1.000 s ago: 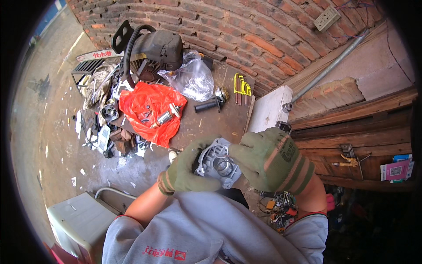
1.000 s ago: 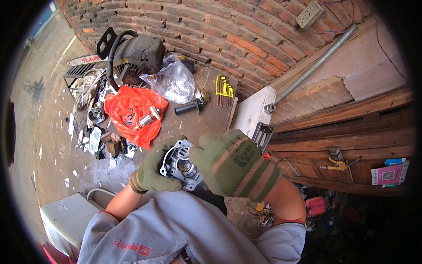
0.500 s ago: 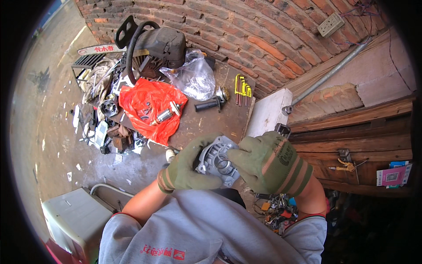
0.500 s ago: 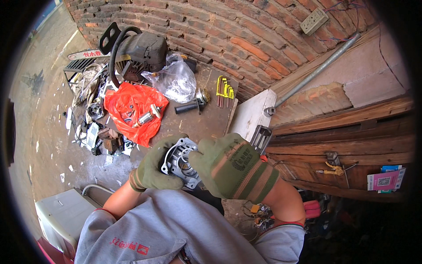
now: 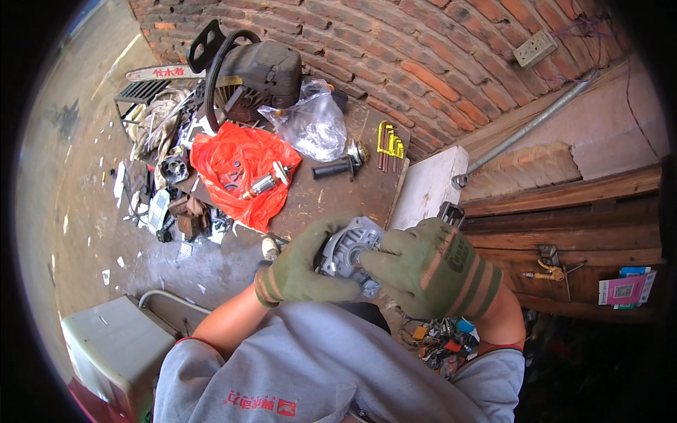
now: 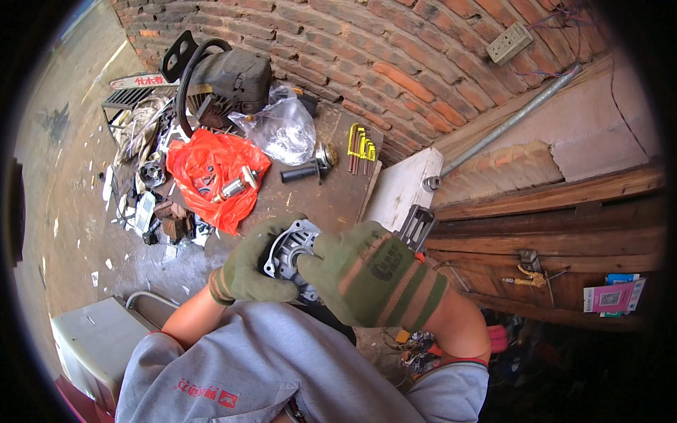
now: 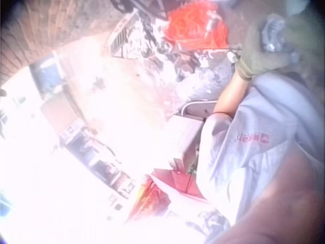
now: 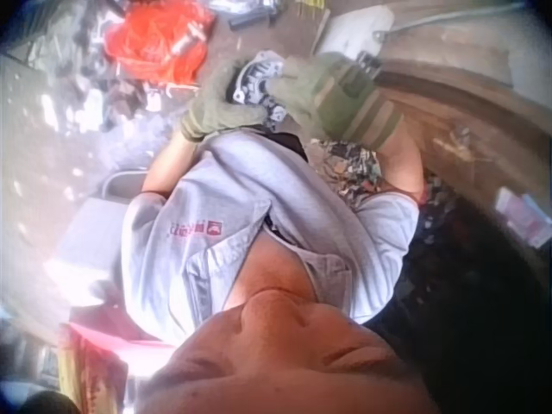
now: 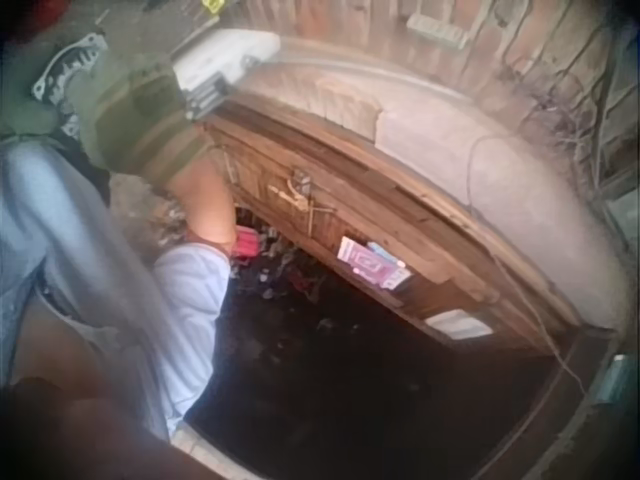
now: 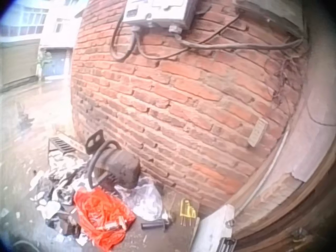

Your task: The person assembles a small electric motor by inserting the rotor into the stator, attaching the end cap, and securing it with a nut. The person repeatedly disassembles and reassembles the motor components on a cluttered workbench.

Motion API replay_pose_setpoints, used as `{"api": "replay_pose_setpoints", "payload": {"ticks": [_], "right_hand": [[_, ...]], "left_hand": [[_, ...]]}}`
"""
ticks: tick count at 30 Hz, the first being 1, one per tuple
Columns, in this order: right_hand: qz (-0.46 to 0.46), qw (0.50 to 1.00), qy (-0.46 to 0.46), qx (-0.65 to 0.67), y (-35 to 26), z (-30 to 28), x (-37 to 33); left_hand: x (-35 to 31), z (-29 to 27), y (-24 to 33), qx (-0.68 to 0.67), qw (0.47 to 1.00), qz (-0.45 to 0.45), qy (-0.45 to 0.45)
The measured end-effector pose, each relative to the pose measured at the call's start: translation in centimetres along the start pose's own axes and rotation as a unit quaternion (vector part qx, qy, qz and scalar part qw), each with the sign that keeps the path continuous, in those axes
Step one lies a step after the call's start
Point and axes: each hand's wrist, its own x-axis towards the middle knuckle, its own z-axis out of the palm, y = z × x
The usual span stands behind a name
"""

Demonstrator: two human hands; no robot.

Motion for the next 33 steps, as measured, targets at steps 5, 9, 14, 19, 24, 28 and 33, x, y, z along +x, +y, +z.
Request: {"api": "replay_pose_setpoints", "payload": {"ticks": [5,9,14,19,24,28,33], "right_hand": [[0.015,1.0,0.013,-0.018,0.0,0.2,0.1],[0.023,0.999,0.023,-0.021,0.0,-0.1,0.0],[0.025,0.999,0.032,-0.024,0.2,-0.5,-0.1],[0.02,0.999,0.038,-0.023,0.1,-0.2,-0.1],[0.039,0.997,0.04,-0.06,-0.1,0.4,0.0],[0.057,0.997,0.019,-0.057,-0.4,-0.1,0.1],[0.058,0.996,0.045,-0.053,-0.2,0.0,-0.1]], "left_hand": [[-0.1,0.1,0.0,-0.015,1.0,0.004,0.003],[0.0,-0.1,-0.3,-0.006,1.0,0.019,0.002],[0.1,-0.1,-0.5,-0.031,0.999,0.032,-0.005],[0.3,0.3,0.7,-0.023,1.0,0.013,-0.011],[0.3,0.2,0.8,-0.008,0.999,-0.036,-0.004],[0.2,0.0,0.0,-0.021,0.999,-0.024,0.001],[0.2,0.1,-0.3,-0.029,1.0,0.008,-0.003]]}}
